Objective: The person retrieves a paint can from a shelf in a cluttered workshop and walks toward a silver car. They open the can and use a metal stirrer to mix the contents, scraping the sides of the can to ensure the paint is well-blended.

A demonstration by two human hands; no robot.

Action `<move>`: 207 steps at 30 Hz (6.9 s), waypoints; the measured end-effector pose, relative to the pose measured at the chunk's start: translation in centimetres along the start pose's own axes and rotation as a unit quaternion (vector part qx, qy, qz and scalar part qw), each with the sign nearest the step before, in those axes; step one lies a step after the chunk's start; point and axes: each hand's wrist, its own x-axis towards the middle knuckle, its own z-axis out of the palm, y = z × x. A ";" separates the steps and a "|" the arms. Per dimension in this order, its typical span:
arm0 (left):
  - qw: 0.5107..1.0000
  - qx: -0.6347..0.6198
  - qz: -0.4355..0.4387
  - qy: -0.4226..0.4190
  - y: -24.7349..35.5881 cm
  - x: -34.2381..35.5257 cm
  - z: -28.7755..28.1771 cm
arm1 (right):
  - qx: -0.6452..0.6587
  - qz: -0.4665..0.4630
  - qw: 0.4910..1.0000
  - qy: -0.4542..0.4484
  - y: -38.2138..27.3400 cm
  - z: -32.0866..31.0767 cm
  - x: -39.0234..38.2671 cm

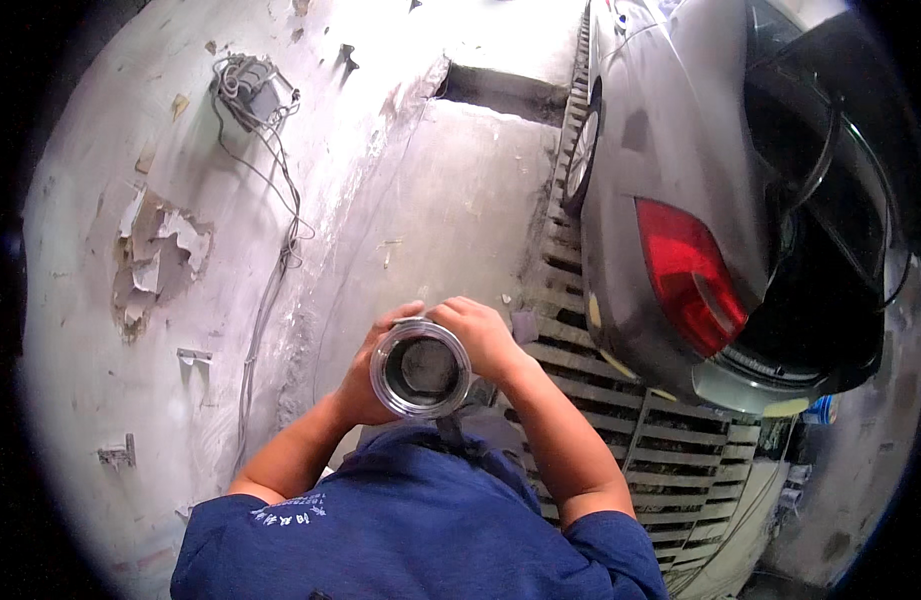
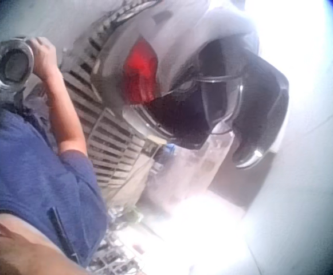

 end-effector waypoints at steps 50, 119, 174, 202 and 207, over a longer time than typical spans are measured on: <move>0.978 0.063 -0.181 0.085 -58.4 74.9 -13.7 | 0.146 0.108 0.956 0.230 50.0 -33.3 67.9; 0.990 -0.107 -0.055 -0.069 -137.1 200.9 -12.9 | -0.103 0.176 0.926 0.317 146.4 -78.3 156.7; 0.562 -0.360 0.341 -0.662 -151.3 279.8 22.3 | -0.358 0.311 0.198 0.858 189.3 -111.2 185.1; 0.524 -0.367 0.291 -0.711 -146.5 278.3 22.7 | -0.318 0.112 -0.007 0.941 188.9 -104.2 187.4; 0.523 -0.355 0.289 -0.719 -146.2 278.3 22.3 | -0.310 0.090 -0.022 0.946 189.0 -103.7 186.9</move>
